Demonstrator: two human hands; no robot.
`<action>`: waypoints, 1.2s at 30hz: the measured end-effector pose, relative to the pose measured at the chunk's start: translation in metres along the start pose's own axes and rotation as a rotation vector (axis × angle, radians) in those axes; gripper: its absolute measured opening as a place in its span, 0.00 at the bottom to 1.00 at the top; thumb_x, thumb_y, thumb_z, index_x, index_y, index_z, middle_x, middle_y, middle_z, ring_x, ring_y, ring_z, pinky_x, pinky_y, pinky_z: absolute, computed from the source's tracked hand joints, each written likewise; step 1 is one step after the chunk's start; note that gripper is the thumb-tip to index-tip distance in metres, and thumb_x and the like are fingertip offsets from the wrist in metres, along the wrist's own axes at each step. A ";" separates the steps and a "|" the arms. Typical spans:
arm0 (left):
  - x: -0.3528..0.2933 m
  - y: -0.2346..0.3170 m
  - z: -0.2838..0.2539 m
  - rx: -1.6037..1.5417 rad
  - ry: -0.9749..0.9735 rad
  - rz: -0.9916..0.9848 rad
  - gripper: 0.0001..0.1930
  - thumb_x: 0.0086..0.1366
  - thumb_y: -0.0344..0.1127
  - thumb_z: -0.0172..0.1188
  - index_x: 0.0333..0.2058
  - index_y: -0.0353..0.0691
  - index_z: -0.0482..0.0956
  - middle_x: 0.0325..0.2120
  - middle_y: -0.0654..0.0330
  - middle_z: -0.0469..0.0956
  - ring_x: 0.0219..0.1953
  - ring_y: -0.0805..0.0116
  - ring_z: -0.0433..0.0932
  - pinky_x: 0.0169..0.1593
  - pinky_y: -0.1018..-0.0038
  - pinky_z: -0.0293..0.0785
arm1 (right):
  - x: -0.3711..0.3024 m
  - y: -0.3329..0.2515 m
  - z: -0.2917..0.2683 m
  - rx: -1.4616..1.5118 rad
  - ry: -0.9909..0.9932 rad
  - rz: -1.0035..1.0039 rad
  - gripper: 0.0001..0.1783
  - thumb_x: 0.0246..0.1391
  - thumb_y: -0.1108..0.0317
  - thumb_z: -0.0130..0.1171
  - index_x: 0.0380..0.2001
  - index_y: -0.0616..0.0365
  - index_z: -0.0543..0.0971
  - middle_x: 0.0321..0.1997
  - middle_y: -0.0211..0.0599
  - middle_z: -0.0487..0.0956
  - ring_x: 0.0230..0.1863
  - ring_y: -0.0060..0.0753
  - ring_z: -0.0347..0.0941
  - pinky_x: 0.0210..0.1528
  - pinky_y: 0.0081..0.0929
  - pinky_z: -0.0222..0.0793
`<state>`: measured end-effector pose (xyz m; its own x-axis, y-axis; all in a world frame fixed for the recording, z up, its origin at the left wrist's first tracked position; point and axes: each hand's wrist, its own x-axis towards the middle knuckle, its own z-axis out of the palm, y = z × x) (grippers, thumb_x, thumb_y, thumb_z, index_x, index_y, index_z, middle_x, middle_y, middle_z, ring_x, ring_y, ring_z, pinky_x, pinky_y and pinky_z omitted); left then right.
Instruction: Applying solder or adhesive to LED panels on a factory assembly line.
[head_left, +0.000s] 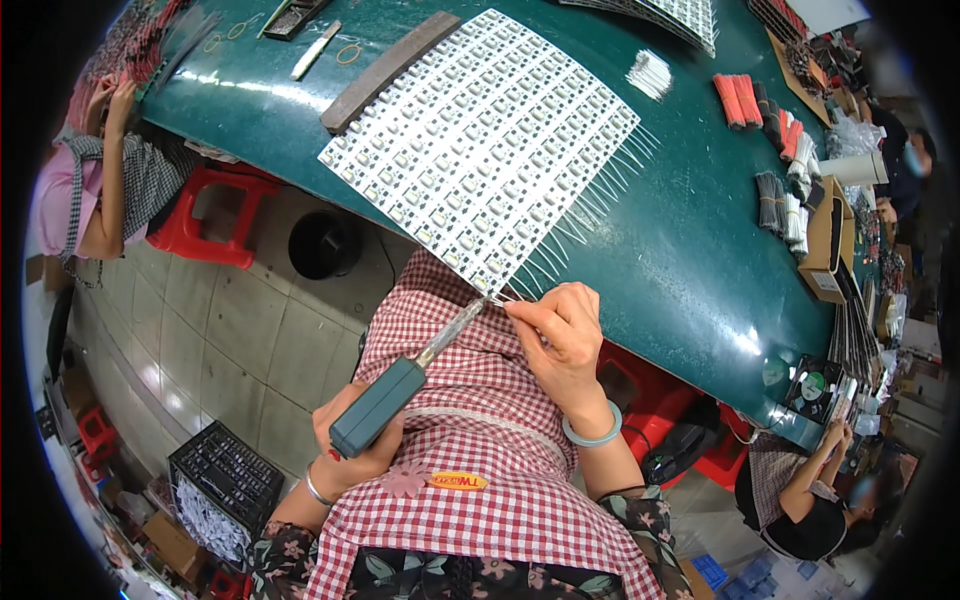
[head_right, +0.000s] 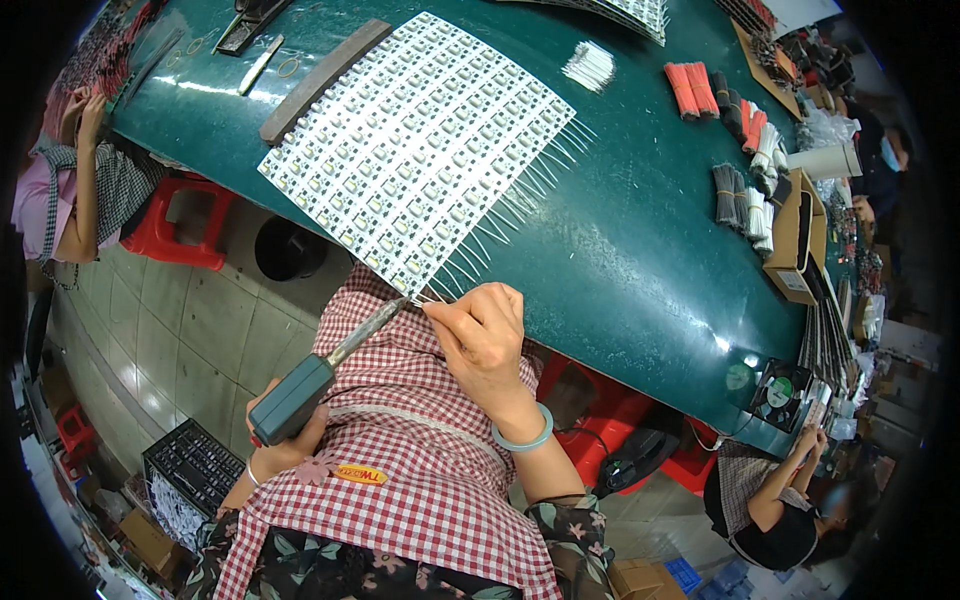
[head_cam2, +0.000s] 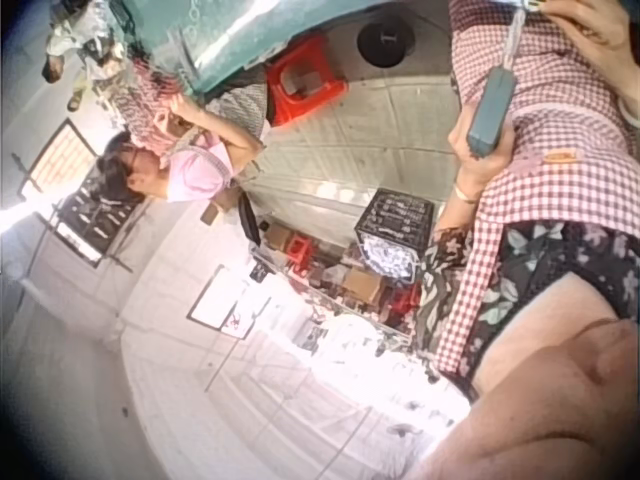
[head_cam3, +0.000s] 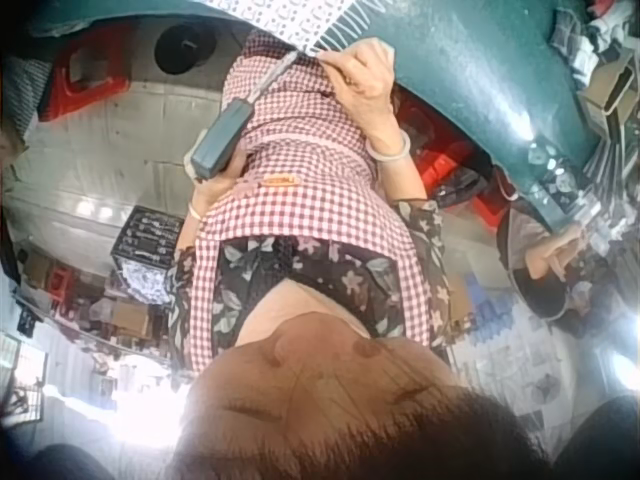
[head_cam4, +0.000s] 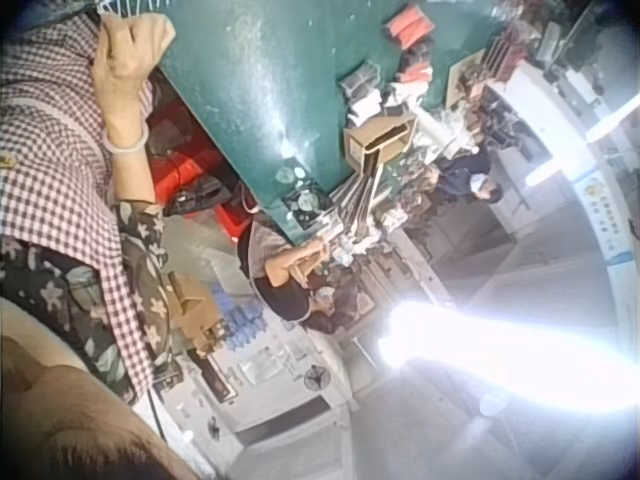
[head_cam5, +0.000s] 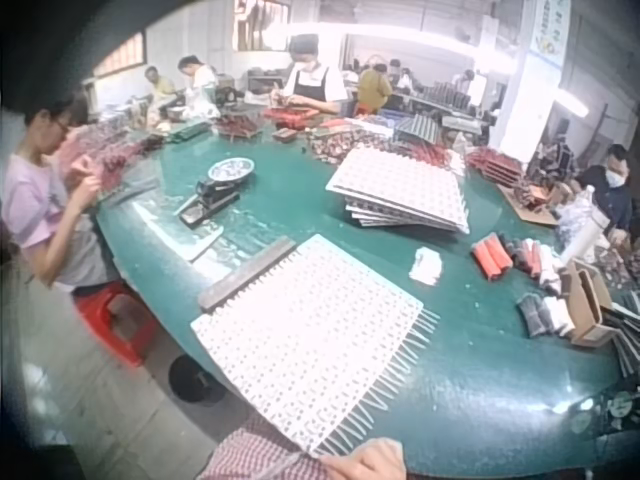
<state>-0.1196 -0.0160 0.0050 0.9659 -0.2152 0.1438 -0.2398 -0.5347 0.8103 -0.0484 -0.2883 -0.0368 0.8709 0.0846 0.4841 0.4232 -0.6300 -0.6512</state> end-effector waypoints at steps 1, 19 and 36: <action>0.000 -0.001 0.000 0.006 0.002 0.019 0.11 0.53 0.24 0.71 0.36 0.29 0.84 0.30 0.53 0.81 0.26 0.62 0.83 0.30 0.71 0.80 | 0.000 0.000 0.000 -0.002 -0.001 -0.004 0.14 0.42 0.80 0.75 0.34 0.53 0.86 0.25 0.27 0.72 0.32 0.33 0.71 0.44 0.34 0.62; -0.024 -0.021 -0.003 0.078 -0.007 0.000 0.15 0.54 0.25 0.71 0.41 0.27 0.84 0.37 0.47 0.85 0.33 0.59 0.87 0.35 0.71 0.82 | 0.000 -0.009 -0.002 0.073 0.068 0.095 0.14 0.41 0.80 0.76 0.34 0.54 0.87 0.27 0.28 0.73 0.34 0.35 0.70 0.40 0.34 0.63; -0.023 -0.030 -0.005 0.103 0.017 0.008 0.14 0.57 0.25 0.70 0.42 0.30 0.84 0.36 0.52 0.84 0.31 0.62 0.85 0.35 0.72 0.80 | 0.015 -0.022 0.036 0.009 0.104 0.020 0.15 0.41 0.83 0.74 0.33 0.56 0.84 0.24 0.29 0.69 0.30 0.34 0.68 0.38 0.34 0.60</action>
<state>-0.1337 0.0088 -0.0196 0.9651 -0.2067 0.1607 -0.2558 -0.6140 0.7467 -0.0361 -0.2453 -0.0363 0.8490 -0.0090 0.5284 0.4084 -0.6234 -0.6668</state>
